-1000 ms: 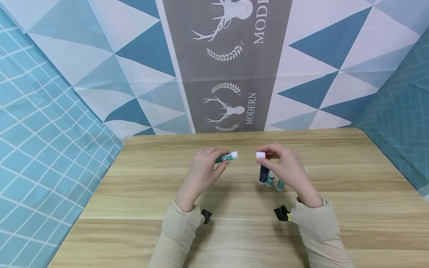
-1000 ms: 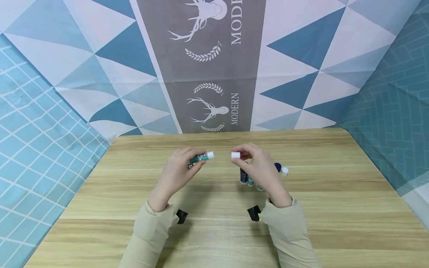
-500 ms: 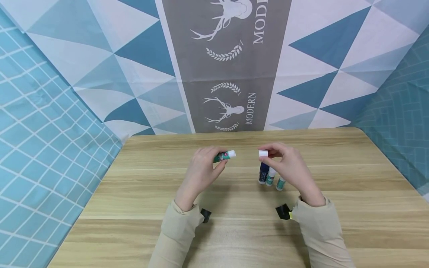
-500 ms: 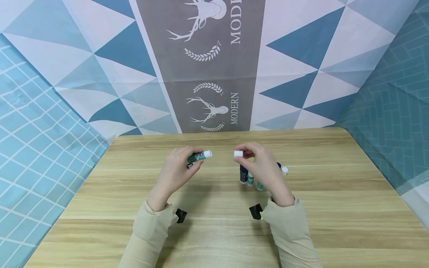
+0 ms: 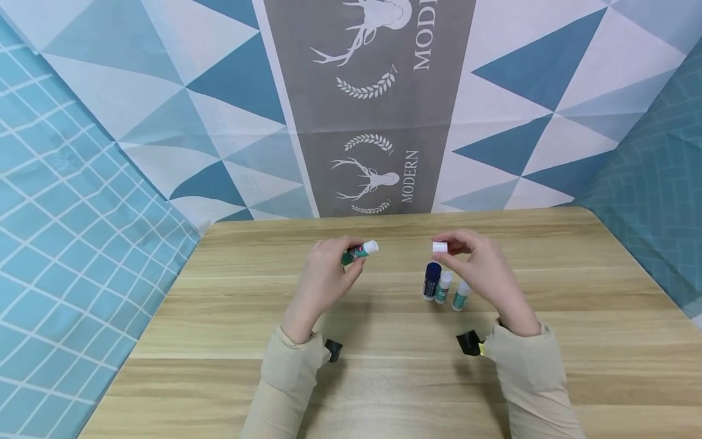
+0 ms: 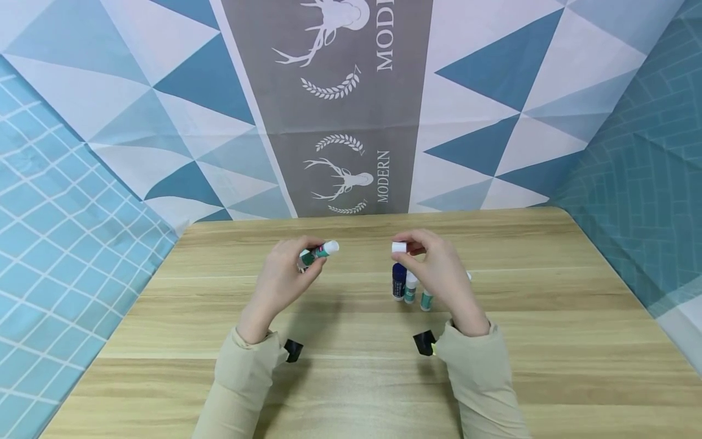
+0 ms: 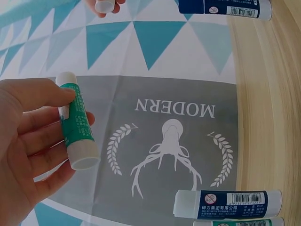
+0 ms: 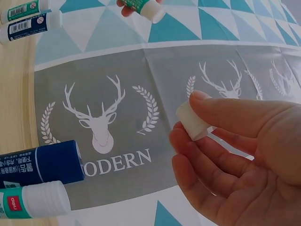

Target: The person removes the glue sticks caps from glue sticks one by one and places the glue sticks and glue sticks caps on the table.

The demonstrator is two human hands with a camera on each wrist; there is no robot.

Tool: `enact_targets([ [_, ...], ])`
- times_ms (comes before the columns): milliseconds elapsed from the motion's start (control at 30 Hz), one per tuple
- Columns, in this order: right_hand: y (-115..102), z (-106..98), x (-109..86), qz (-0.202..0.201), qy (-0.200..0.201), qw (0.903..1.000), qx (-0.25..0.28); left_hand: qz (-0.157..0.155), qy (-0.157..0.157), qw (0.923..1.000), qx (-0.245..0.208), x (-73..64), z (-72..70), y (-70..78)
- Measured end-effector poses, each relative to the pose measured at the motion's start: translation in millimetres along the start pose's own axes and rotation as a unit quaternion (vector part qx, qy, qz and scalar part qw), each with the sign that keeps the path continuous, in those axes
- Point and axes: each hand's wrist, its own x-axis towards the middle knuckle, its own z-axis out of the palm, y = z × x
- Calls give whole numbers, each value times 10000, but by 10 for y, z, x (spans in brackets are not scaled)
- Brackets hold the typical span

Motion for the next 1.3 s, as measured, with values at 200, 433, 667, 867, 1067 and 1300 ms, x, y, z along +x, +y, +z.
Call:
enact_targets([
  [200, -1, -26, -8, 31, 2, 10000, -50, -58, 160, 9998, 37, -11, -14, -37],
  [433, 10, -60, -23, 43, 27, 10000, -82, 10, 217, 9997, 90, -17, -23, -68],
  [667, 45, -97, -28, 62, 71, 9998, -161, -41, 191, 9998, 85, -16, -47, -72],
  [867, 99, -138, -33, 155, 112, 9995, -240, -184, 78, 9998, 73, -15, -66, -99],
  [1067, 126, -188, -49, 114, 186, 9993, -302, -330, 58, 9994, 53, -23, -87, -139],
  [1300, 124, -232, -61, 223, 178, 9990, -352, -435, 21, 9990, 73, -25, -117, -186],
])
